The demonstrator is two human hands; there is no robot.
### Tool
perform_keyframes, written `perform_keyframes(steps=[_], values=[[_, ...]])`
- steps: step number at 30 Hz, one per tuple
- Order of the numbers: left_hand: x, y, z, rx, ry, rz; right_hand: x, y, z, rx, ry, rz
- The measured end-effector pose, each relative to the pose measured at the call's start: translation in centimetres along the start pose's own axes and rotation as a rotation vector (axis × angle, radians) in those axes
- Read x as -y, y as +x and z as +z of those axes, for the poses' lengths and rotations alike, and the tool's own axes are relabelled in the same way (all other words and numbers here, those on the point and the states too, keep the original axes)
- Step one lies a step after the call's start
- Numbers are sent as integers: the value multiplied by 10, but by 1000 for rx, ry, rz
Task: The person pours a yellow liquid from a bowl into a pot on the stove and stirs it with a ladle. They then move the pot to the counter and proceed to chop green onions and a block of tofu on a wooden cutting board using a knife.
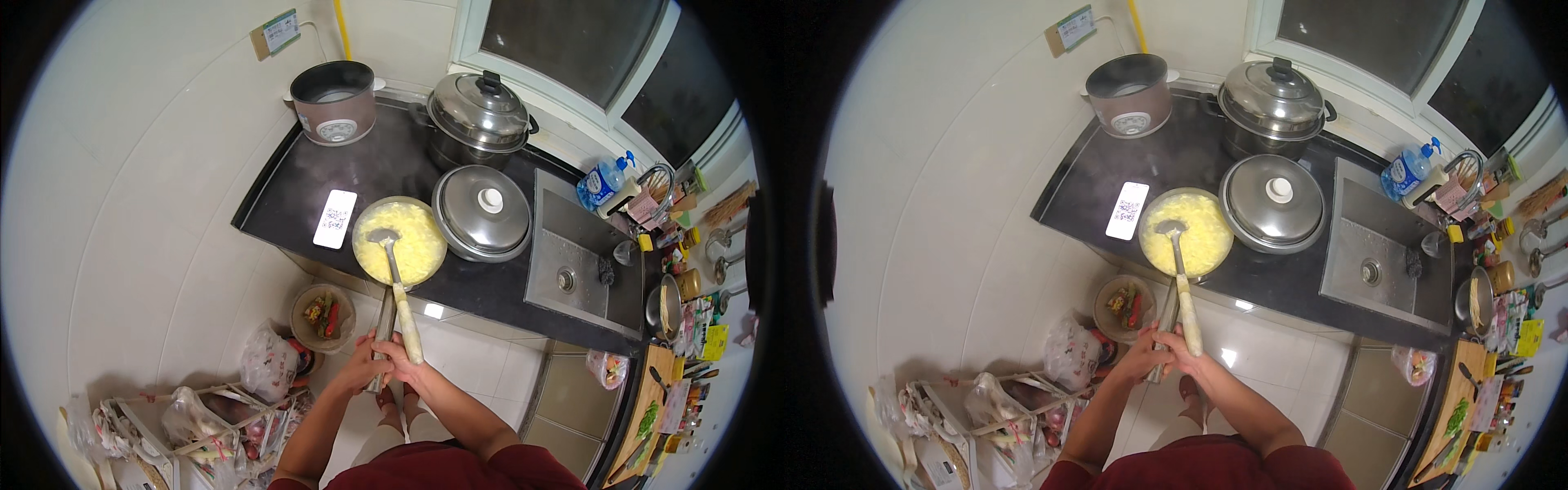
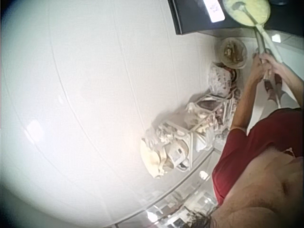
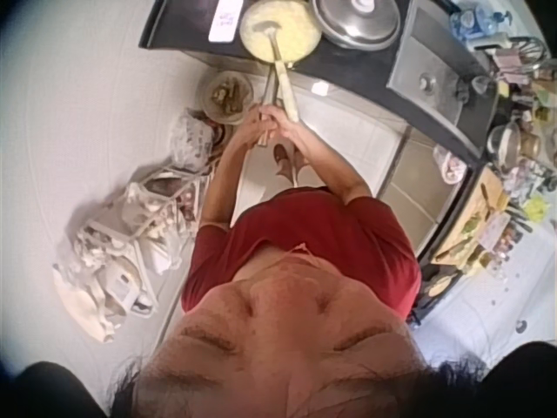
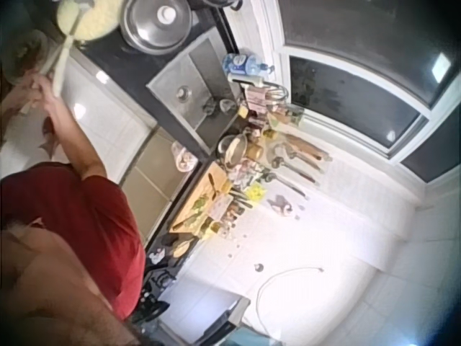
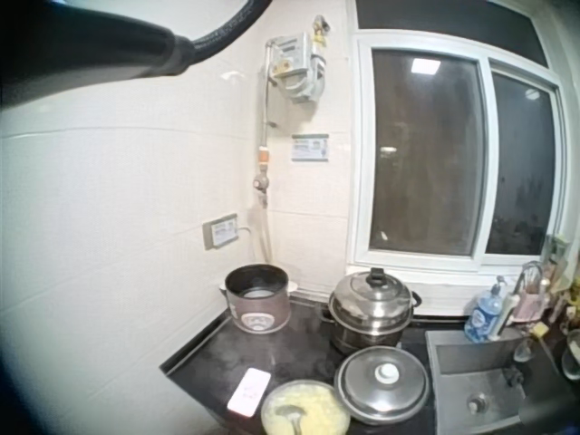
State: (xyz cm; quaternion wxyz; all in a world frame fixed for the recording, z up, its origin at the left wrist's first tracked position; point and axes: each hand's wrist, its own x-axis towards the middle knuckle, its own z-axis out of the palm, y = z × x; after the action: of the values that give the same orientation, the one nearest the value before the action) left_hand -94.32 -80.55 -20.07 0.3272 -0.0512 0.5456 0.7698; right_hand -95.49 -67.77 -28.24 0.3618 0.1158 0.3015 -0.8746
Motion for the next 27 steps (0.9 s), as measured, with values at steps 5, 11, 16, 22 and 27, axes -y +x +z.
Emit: perform_keyframes(steps=[5, 11, 16, 22, 27], values=[[4, 17, -1, -98, -22, -3, 9, 12, -11, -33, -18, 32], [-11, 31, -1, -146, 27, -4, 30, 23, -10, 4, -24, 31], [5, 55, -21, -172, 140, 41, 42, 35, -13, 1, 51, 24], [2, 78, -45, -119, 83, -33, 68, 47, 6, 20, 28, 9], [-55, 66, -48, 31, -271, -256, 80, 59, 9, -9, 81, 30]])
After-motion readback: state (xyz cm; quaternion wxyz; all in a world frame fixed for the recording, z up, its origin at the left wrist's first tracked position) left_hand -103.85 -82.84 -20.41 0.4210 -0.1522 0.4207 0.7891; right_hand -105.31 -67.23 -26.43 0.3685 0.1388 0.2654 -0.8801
